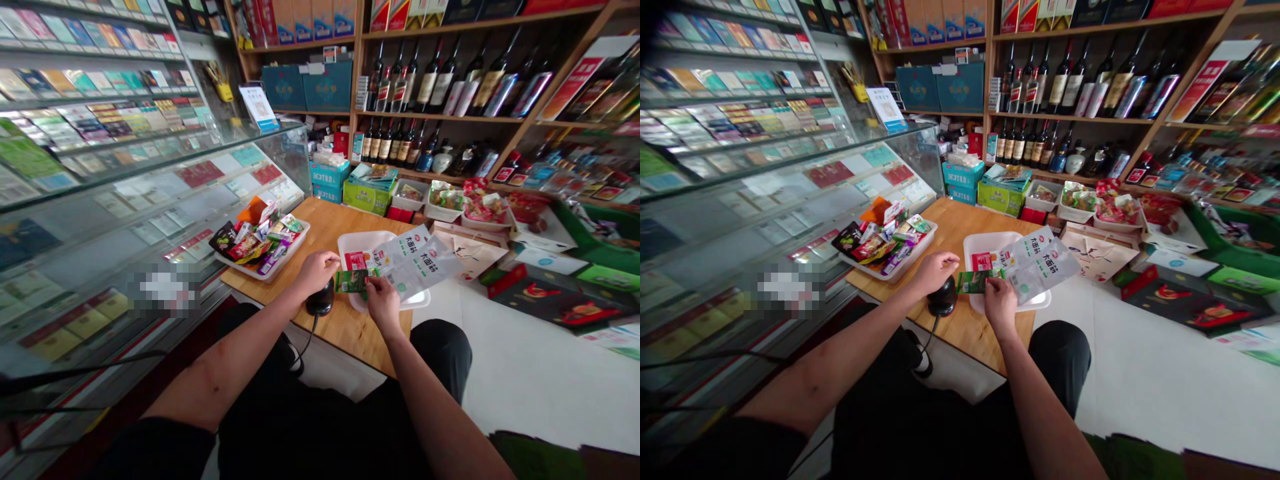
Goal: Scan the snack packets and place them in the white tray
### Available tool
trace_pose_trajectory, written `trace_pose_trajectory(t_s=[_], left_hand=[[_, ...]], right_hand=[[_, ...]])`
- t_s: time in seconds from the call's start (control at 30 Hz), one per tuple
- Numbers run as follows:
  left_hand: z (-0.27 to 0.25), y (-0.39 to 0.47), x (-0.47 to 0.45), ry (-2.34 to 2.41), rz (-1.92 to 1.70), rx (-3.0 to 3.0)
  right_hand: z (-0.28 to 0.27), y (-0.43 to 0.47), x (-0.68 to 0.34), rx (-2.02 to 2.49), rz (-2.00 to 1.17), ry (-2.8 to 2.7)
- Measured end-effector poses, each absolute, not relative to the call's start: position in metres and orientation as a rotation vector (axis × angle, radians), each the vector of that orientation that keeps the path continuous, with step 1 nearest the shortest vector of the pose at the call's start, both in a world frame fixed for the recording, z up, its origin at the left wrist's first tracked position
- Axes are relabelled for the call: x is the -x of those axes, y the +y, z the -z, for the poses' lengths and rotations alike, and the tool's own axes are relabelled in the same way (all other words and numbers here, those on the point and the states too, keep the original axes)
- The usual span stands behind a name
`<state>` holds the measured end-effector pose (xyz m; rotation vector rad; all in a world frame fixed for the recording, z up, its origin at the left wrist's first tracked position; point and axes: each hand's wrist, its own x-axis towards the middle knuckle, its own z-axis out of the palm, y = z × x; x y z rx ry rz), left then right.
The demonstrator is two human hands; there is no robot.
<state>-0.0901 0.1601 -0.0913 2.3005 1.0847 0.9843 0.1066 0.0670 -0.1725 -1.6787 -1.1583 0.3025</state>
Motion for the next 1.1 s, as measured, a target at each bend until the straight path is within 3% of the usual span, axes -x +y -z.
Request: trace_pose_trajectory(t_s=[0.73, 1.1], left_hand=[[0.088, 0.127, 0.145, 1.221, -1.064, -2.255], [0.123, 0.130, 0.214, 1.322, -1.178, -2.085]], right_hand=[[0.144, 0.046, -0.088, 1.628, -0.259, -1.179], [0.131, 0.053, -0.060, 1.515, -0.290, -1.190]])
